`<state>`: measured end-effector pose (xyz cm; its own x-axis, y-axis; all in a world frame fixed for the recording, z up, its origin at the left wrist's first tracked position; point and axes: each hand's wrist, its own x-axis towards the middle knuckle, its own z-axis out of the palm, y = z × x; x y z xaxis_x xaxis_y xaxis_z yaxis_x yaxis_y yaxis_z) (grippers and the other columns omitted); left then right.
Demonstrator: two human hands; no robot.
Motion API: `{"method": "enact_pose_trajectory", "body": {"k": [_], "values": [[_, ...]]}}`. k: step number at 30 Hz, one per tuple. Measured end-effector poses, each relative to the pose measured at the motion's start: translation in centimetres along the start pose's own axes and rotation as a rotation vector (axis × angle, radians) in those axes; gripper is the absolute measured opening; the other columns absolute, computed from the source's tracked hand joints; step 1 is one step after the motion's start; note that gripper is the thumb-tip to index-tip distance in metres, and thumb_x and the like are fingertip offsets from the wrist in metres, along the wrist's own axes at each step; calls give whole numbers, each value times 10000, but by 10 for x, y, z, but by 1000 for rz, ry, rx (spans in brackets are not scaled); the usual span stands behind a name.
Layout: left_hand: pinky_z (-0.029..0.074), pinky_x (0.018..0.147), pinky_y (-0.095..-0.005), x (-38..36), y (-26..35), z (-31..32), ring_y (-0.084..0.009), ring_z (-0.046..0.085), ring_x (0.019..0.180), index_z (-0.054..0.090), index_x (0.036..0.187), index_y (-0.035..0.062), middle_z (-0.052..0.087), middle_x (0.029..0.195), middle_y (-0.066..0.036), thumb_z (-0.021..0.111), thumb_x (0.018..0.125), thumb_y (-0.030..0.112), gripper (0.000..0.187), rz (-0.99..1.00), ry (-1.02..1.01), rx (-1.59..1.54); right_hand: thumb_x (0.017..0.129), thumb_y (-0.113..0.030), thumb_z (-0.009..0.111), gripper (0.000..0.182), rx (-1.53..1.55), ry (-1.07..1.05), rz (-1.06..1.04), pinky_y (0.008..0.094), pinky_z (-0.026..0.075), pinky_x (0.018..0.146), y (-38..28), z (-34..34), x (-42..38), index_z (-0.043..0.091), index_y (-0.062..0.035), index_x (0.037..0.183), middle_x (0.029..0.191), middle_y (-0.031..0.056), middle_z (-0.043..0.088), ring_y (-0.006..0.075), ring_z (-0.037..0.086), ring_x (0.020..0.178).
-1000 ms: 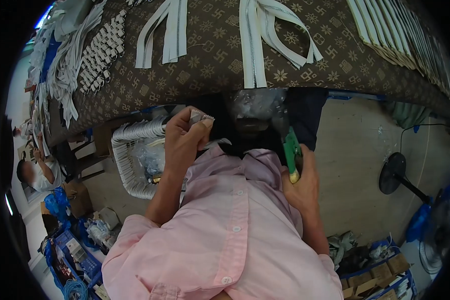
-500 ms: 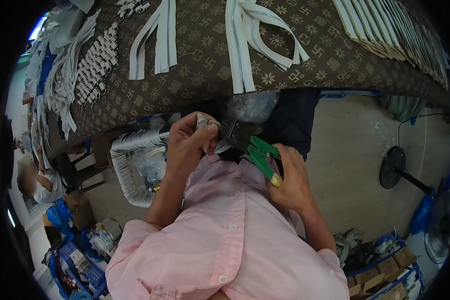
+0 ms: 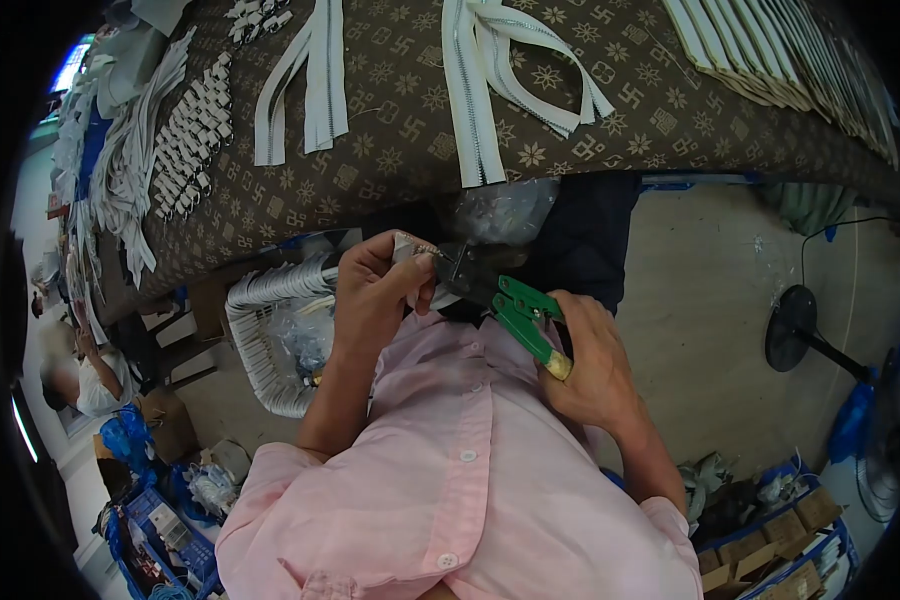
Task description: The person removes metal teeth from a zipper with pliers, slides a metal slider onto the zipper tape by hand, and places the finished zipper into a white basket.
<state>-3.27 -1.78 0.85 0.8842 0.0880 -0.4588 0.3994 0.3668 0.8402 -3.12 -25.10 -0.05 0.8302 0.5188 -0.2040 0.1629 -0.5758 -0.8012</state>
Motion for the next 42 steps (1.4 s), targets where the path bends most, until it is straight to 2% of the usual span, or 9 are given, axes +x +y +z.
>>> {"method": "enact_pose_trajectory", "body": {"k": [6,22,24,28,31,33,36,40,42], "values": [[417,451,-178,-1,-1,0,-38,515,514,600,797,12,575,628,-9,600,831,80,76,24,-18,9,613,-9,620,561,-1,-77,97,386,440,742,-2,-5,-1,472,-19,1154,923,165,527,341,542,845],[410,456,-167,-4,-4,6,-25,496,513,591,789,19,565,626,5,589,839,92,88,59,24,35,660,17,556,397,140,-12,10,376,444,651,4,12,-4,503,5,1054,803,154,532,334,543,705],[403,451,-166,-2,-3,6,-22,492,510,589,781,22,560,613,5,587,841,92,92,103,17,37,692,-14,598,352,181,-21,127,329,457,677,-1,10,-2,524,-23,1036,795,132,563,256,583,735],[398,445,-170,-1,-1,3,-29,495,506,590,780,17,557,602,2,587,841,90,95,104,-18,21,686,-17,605,372,364,-138,244,322,454,664,2,5,2,520,-38,1047,774,120,565,233,580,709],[409,450,-177,-1,1,0,-38,495,500,593,785,5,555,601,-4,586,843,95,107,109,-63,-44,668,-4,600,446,321,-75,401,351,447,720,2,0,6,491,-32,1099,846,152,558,282,573,792],[430,457,-191,-1,1,1,-56,502,499,600,825,-8,559,616,-15,589,851,111,122,99,-46,-80,643,10,598,539,-127,218,-74,386,424,803,12,4,4,451,-9,1162,983,193,528,351,534,912],[466,510,-214,0,0,2,-71,531,554,595,895,-19,573,670,-31,574,872,132,155,117,-48,-130,632,16,601,583,-229,211,57,409,383,886,15,3,3,431,20,1190,1119,228,473,410,473,1011],[460,565,-240,0,1,-8,-114,559,617,571,976,-37,581,714,-62,557,883,167,224,179,-30,-136,616,13,591,590,-240,374,-100,423,378,863,21,-25,11,429,22,1183,1076,208,488,398,469,992],[463,574,-242,-1,7,-15,-118,570,631,568,981,-32,583,728,-56,549,890,173,225,208,-46,-122,638,6,591,583,-112,550,-32,432,365,886,20,-47,22,418,19,1195,1074,202,490,396,459,1017]]}}
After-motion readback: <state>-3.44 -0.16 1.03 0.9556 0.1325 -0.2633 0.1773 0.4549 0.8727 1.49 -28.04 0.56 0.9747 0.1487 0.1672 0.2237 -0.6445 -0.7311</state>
